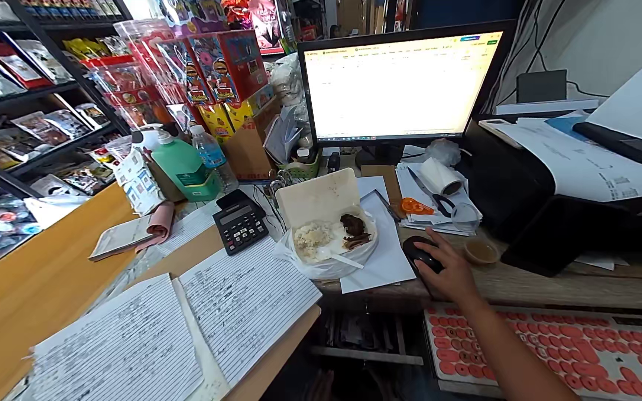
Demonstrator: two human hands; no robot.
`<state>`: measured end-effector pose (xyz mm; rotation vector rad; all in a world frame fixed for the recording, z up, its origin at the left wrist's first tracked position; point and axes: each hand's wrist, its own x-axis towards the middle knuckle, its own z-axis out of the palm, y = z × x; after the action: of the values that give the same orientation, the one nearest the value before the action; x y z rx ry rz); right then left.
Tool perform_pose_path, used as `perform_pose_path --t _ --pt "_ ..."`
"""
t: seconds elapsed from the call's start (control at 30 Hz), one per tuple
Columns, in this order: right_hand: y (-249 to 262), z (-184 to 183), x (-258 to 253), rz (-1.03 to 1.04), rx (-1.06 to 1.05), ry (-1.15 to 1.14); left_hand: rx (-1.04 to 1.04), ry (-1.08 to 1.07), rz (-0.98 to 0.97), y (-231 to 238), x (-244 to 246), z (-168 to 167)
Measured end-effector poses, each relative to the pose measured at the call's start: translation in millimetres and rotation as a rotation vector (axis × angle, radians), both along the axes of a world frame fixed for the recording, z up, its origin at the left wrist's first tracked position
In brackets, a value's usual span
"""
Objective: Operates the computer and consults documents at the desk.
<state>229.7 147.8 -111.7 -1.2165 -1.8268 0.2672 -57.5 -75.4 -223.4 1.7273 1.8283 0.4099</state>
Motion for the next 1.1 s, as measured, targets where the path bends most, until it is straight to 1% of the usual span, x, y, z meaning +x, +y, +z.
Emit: perform_pose_path --t 0.07,0.1,0.13,0.17,0.27,0.33,0.4,0.47,0.57,0.63,0.7,0.77,0.93,1.0,1.03,1.1 --pt "-0.7 0.6 0.8 0.009 -0.017 0.006 -0.016 0.007 -0.026 -0.5 -0.9 1.7" --pt "-1.0 1.0 1.2 0.013 -0.023 0.012 0.037 -0.010 -0.022 -2.8 -1.7 -3.2" --pt "-1.3 1.5 1.6 0.020 -0.030 0.022 0.158 -0.031 -0.007 -6.4 -2.4 -14.9" --pt "-1.7 2.6 2.1 0.025 -0.037 0.036 0.232 -0.045 -0.002 -8.6 -2.8 -22.6" --pt "-1.4 5.7 3.5 0.036 -0.060 0.080 0.328 -0.081 -0.037 -10.4 -0.8 -31.2" --pt "-0.6 3.8 5.4 0.030 -0.086 0.069 0.359 -0.126 -0.075 -10.6 9.0 -33.0" --pt "0.6 2.0 5.9 0.032 -0.094 0.072 0.359 -0.179 -0.137 -7.9 22.5 -27.8" --pt "2.0 0.7 5.3 0.026 -0.057 0.109 0.353 -0.229 -0.212 -0.9 35.8 -19.0" --pt "-7.2 -5.4 7.2 0.022 0.079 0.161 0.283 -0.257 -0.336 8.9 50.8 -3.8" --pt "-17.0 -10.8 11.2 0.028 0.167 0.145 0.252 -0.274 -0.373 17.5 57.6 8.1" --pt "-24.3 -15.4 16.0 0.030 0.188 0.125 0.268 -0.299 -0.382 24.3 62.2 13.9" --pt "-27.1 -17.1 20.0 0.027 0.150 0.112 0.246 -0.299 -0.395 29.1 65.4 17.9" --pt "-19.2 -0.4 16.5 0.045 0.022 0.068 0.190 -0.279 -0.392 35.8 68.3 14.4" --pt "-19.9 3.7 13.4 0.061 0.072 0.078 0.187 -0.291 -0.354 35.8 65.0 9.8" --pt "-25.4 3.6 14.2 0.063 0.135 0.097 0.201 -0.300 -0.337 35.4 62.6 6.4" --pt "-48.8 -2.5 24.8 0.074 0.251 0.128 0.223 -0.306 -0.322 31.6 58.2 -0.2"
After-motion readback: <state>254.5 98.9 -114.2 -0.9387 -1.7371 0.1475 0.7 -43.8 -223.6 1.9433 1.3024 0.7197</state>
